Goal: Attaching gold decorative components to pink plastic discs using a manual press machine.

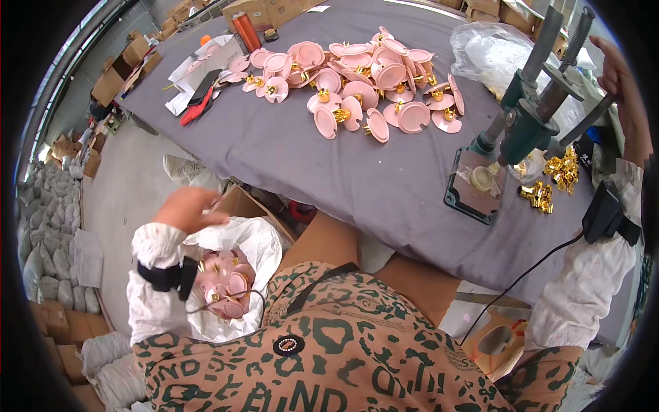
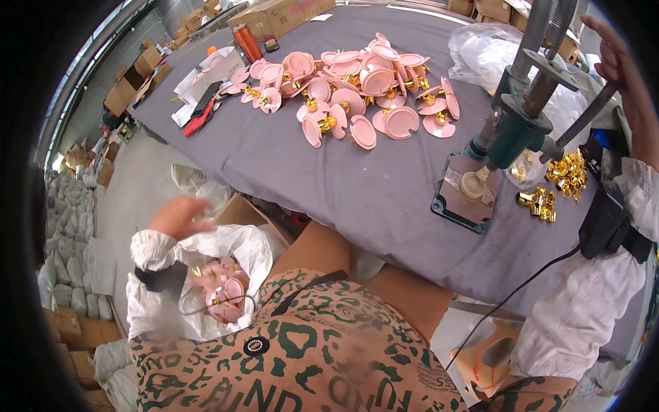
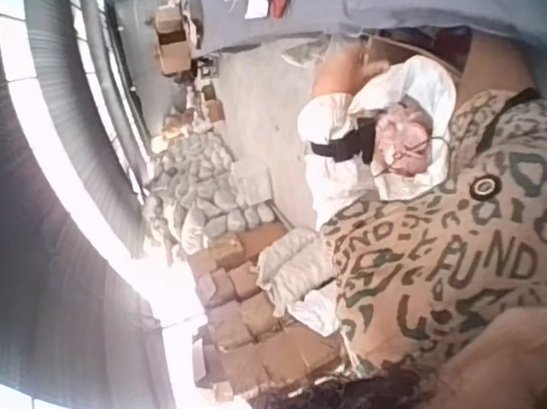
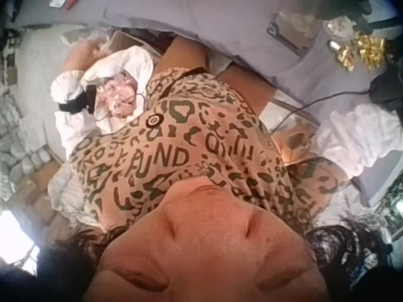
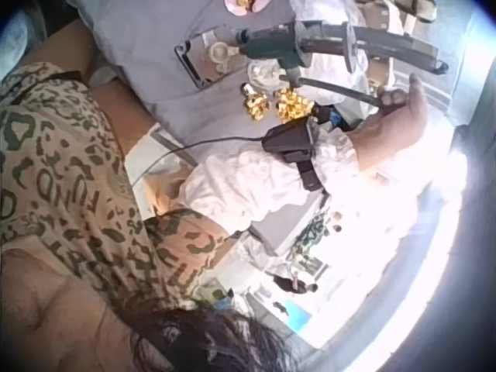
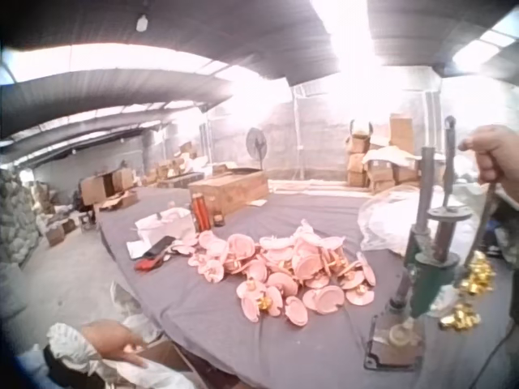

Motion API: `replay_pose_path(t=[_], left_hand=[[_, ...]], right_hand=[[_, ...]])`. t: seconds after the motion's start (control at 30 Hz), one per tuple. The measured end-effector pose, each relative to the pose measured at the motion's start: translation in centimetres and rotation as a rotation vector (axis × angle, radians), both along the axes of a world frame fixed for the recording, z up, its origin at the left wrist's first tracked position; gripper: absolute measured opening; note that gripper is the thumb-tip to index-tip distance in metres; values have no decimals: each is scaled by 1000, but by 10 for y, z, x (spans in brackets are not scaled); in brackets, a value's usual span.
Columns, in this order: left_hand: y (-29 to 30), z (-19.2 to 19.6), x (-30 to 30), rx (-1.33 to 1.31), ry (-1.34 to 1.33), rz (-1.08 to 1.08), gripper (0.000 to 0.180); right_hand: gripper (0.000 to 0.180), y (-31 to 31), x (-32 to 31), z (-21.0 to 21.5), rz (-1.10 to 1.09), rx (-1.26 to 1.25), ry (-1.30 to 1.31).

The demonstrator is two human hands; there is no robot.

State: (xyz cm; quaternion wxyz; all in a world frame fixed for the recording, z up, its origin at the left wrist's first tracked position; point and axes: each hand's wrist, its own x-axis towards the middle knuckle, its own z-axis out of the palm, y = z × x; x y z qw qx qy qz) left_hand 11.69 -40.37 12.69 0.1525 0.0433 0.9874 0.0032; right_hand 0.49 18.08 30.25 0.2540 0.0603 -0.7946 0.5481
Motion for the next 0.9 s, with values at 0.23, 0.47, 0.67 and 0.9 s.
replay_pose_path(t=[0.23,0.47,0.67,0.9], left_hand=[[178,-57,-127,-26,810,-944,16],[217,-97,-195,269,714,-815,22],[327,-105,-138,1352,49,-326,36],[387,-138,-137,1248,321,-348,31]], right_hand=[[37,16,-2,-10,-43,35,-33],[15,-30,17,-17,-165,78,200],[16,-31,19,-13,-217,31,140],[15,-19,-2,-8,-217,-2,103]])
